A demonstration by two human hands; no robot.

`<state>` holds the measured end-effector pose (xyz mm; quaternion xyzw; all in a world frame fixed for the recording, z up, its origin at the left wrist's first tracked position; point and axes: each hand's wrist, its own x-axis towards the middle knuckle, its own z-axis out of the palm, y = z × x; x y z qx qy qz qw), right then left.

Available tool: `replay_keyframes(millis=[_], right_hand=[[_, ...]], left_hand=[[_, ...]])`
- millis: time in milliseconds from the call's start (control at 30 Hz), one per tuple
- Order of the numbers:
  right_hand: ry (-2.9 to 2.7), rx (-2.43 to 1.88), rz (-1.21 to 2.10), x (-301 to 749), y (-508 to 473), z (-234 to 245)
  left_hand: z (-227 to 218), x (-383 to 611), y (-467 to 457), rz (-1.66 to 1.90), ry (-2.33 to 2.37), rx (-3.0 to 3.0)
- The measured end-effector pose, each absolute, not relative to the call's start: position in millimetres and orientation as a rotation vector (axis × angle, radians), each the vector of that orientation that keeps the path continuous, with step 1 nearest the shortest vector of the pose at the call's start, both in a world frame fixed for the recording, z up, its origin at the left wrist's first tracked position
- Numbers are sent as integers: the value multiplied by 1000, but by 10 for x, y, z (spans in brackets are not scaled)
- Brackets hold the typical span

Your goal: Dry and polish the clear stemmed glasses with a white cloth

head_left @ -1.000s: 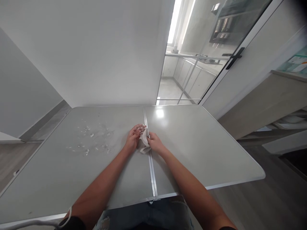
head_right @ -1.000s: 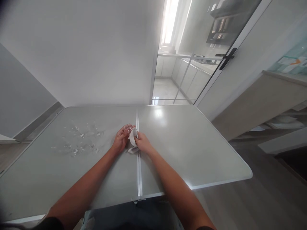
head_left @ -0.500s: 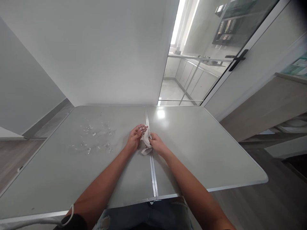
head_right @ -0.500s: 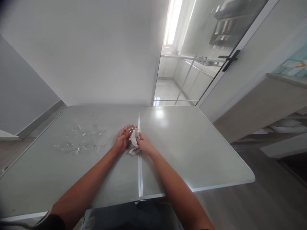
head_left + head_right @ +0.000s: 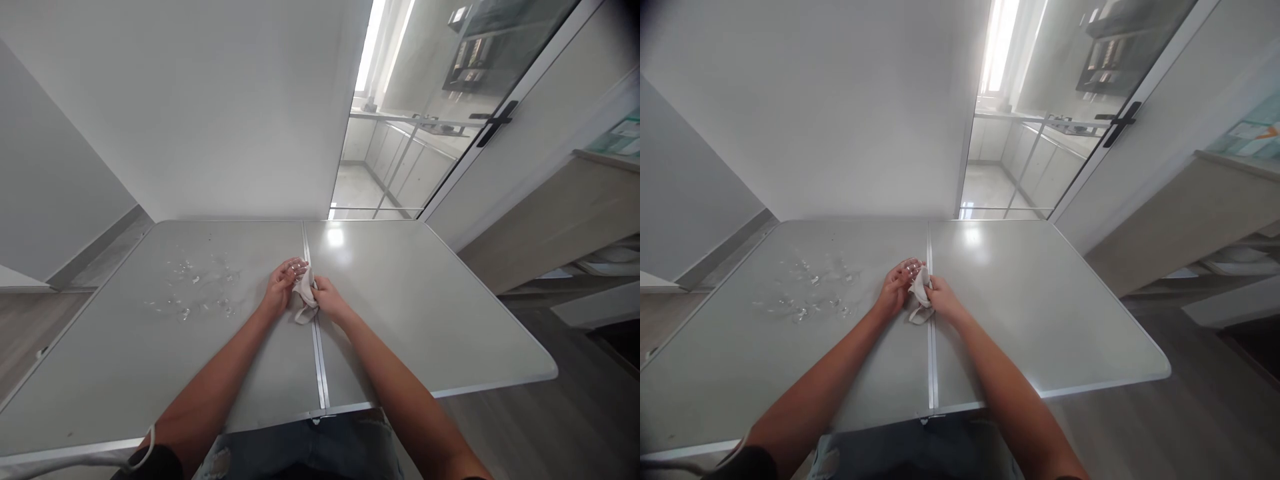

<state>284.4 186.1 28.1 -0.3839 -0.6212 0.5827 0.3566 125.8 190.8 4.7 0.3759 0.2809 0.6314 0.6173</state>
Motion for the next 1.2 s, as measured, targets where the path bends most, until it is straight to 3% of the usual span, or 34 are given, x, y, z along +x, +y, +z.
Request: replay_keyframes(millis=[67,133,333,500,700,933,1200], right_hand=[[-1465,-838,1813,2874,1874,280],[-1430,-784,1885,2882,1874,279],[-1671,-1098,1128,2809,1862,229],[-1271,-1025,1545,2829,1923,164],[-774,-973,1246,2934,2035,220],[-851,-844,1601,2751,1981,128],[-959,-1138,1161,2863,2005,2]], left_hand=[[62,1265,1891,1418,645,875],[75,1269,1879,1406,637,883],[61,1269,1895,1500,630,866],[76,1267,1887,1471,610,865],[171,1236,1868,1626,602,828],[254,1327,1819,1733,606,895],[233,1411,1774,1603,613,1032]])
